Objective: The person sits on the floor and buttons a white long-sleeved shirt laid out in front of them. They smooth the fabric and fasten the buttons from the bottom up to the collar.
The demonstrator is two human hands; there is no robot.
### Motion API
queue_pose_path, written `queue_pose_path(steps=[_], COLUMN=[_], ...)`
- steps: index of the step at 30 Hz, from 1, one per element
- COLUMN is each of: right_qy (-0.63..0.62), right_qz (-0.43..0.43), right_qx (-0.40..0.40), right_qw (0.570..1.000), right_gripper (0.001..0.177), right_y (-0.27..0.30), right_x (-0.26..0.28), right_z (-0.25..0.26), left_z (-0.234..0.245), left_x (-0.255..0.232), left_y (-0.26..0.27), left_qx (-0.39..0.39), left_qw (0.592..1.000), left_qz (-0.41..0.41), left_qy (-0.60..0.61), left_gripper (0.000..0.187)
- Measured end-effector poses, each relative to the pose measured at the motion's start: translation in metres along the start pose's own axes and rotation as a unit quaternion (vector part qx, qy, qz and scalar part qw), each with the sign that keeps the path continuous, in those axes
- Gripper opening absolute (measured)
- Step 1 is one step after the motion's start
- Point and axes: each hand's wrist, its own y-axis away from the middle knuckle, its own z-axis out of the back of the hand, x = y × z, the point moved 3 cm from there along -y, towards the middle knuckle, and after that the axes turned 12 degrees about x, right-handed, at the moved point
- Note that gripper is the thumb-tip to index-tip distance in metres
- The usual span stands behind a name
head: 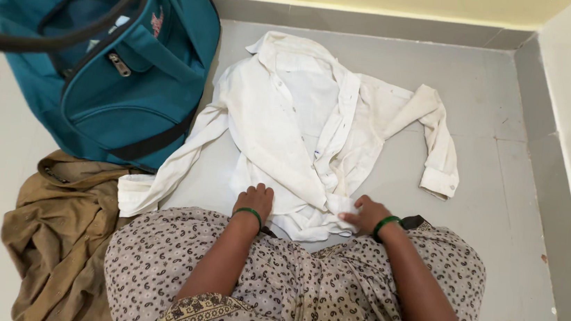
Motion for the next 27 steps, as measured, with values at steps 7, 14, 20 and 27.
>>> queue_pose_path(steps=[7, 14, 20, 27], right_qy=[0.126, 0.046, -0.189, -0.03], right_qz=[0.069, 0.1, 0.143, 0.104], right_qx=[0.045, -0.129, -0.154, -0.111], right_qw=[0.989, 0.986, 0.959, 0.988], right_gripper=[0.049, 0.016, 0.024, 0.08], right_y=[-0.076, -0.052, 0.026, 0.013], right_x=[-0.043, -0.031, 0.003, 0.069], right_z=[-0.02, 0.001, 0.009, -0.04], left_z=[0.016, 0.017, 0.002, 0.031], left_x=[0.043, 0.109, 0.133, 0.05], left_y=[0.027, 0.088, 0.113, 0.091], left_qx=[-0.093, -0.486, -0.385, -0.31], left_qw=[0.976, 0.802, 0.767, 0.943], left_qz=[0.071, 0.096, 0.145, 0.002], left_qy=[0.186, 0.334, 0.492, 0.117], left_gripper=[0.069, 0.024, 0.015, 0.05])
